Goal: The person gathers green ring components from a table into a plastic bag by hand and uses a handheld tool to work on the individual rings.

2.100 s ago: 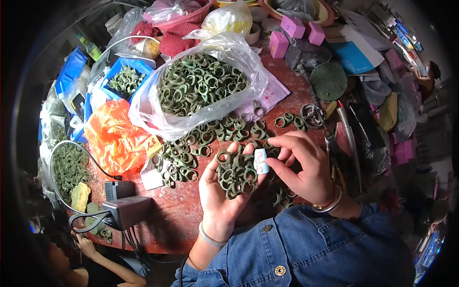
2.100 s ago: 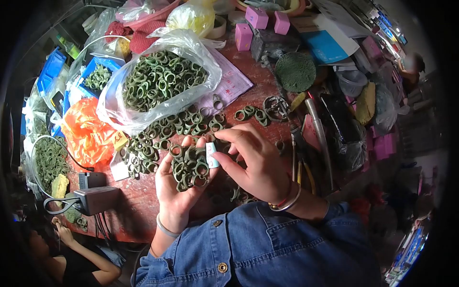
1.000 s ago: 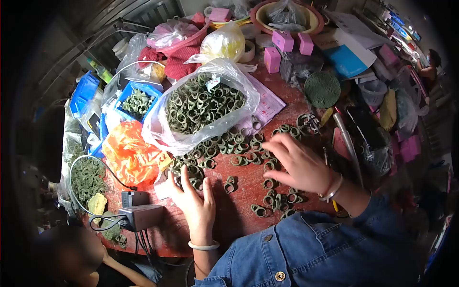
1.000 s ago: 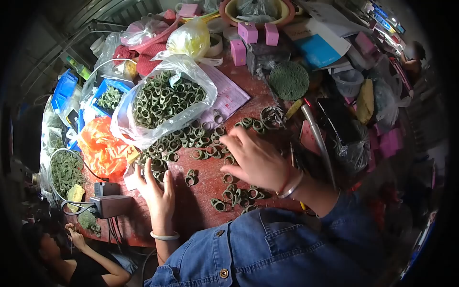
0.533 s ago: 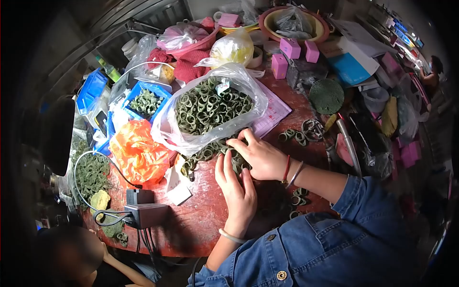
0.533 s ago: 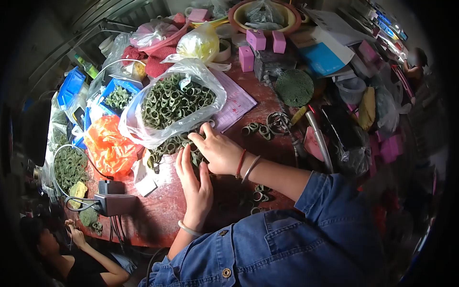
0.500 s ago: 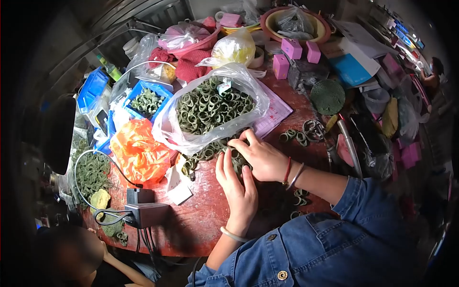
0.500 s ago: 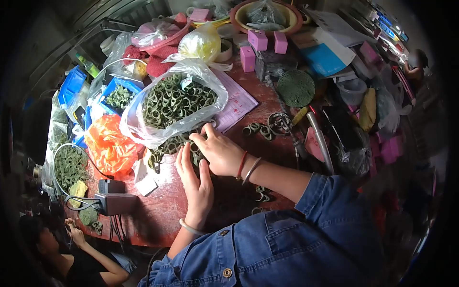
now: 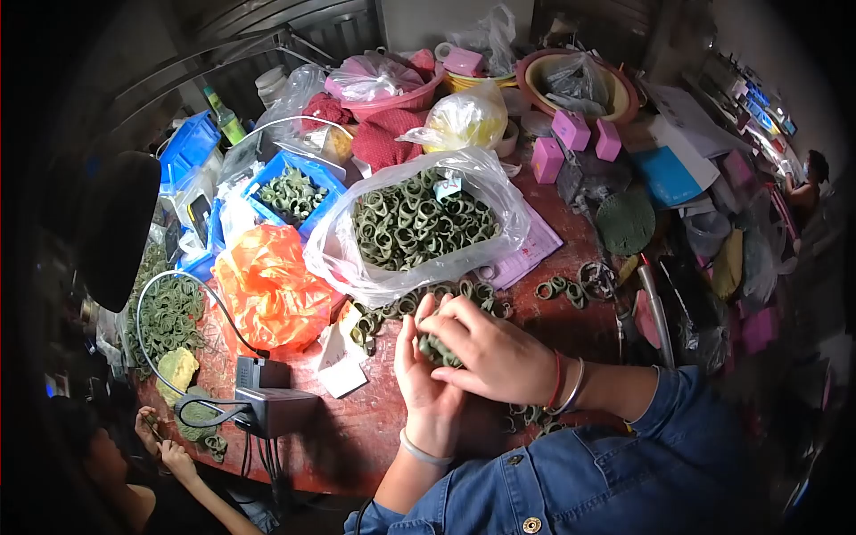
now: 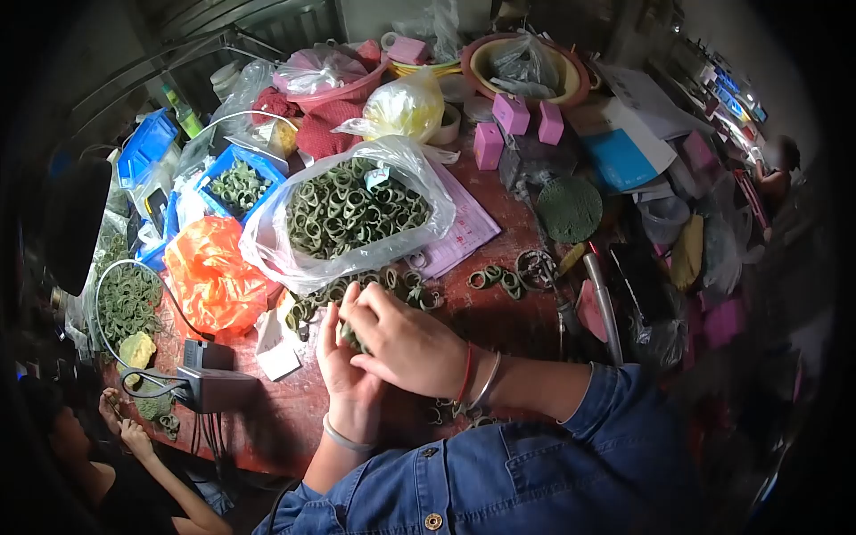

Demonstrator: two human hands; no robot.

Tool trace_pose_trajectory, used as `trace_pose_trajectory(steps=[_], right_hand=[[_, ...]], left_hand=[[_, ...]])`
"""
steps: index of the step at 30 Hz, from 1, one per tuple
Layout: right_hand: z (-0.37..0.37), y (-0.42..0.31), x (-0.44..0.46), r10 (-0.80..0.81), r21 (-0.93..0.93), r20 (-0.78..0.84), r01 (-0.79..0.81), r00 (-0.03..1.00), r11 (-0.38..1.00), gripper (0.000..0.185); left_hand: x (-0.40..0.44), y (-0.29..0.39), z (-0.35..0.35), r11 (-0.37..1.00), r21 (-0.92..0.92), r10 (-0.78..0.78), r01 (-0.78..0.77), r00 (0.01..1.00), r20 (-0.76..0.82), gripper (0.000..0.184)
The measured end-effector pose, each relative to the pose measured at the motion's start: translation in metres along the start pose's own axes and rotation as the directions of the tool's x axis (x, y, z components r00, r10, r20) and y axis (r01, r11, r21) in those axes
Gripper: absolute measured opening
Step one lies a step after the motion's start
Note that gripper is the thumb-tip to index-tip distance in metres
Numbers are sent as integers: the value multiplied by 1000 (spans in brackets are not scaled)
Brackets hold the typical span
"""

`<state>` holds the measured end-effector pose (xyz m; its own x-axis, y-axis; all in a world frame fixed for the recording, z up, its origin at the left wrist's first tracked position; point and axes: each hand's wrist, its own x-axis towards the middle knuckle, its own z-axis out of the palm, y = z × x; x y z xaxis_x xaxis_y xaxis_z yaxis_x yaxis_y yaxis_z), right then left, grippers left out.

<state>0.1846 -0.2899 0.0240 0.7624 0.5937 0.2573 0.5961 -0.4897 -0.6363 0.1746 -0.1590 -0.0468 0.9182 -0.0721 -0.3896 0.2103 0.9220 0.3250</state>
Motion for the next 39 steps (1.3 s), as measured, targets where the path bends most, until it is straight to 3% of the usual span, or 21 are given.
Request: trace_pose_trajectory(steps=[1, 4, 6, 7, 9, 11, 12, 15, 19, 22, 29, 39], right_hand=[[0, -2, 5, -77, -95, 18, 79, 997, 992, 57], [-5, -2, 18, -136, -283, 31, 139, 990, 949, 44], [-21, 3, 36, -87, -336, 148, 133, 985, 933, 28], [-24, 7, 48, -148, -367, 41, 153, 988, 918, 16], [-28, 22, 75, -143, -313, -25, 129, 989, 941, 11], [-16, 50, 100, -319, -456, -94, 244, 943, 856, 8], [-6, 60, 107, -251, -449, -120, 172, 961, 877, 9], [11, 76, 120, -244, -507, -77, 173, 967, 844, 15], [2, 70, 117, -234, -523, -51, 174, 971, 834, 16], [-20, 58, 98, -346, -444, -213, 224, 914, 867, 17], [-45, 75, 39, -34, -360, -161, -27, 986, 933, 17], [-47, 73, 48, -85, -254, -311, 3, 947, 967, 9]], left_hand=[[8, 2, -12, 985, -149, -68, 89, 988, 139, 48], [7, 2, -15, 974, -188, -99, 123, 986, 134, 47], [3, 8, -12, 916, -288, -256, 278, 960, 112, 38], [3, 7, -13, 915, -291, -254, 278, 960, 119, 38], [3, 3, -14, 907, -313, -240, 282, 956, 167, 39], [2, 5, -6, 905, -323, -265, 278, 961, 84, 36], [2, 5, -7, 911, -306, -260, 275, 961, 90, 36], [0, 7, -3, 915, -291, -269, 279, 960, 76, 30], [1, 6, -6, 932, -244, -259, 270, 963, 74, 28], [0, 3, -5, 941, -186, -270, 282, 959, 90, 27], [-9, -2, 4, 927, -96, -354, 362, 931, 93, 26], [-10, -1, 2, 925, -73, -365, 373, 926, 102, 30]])
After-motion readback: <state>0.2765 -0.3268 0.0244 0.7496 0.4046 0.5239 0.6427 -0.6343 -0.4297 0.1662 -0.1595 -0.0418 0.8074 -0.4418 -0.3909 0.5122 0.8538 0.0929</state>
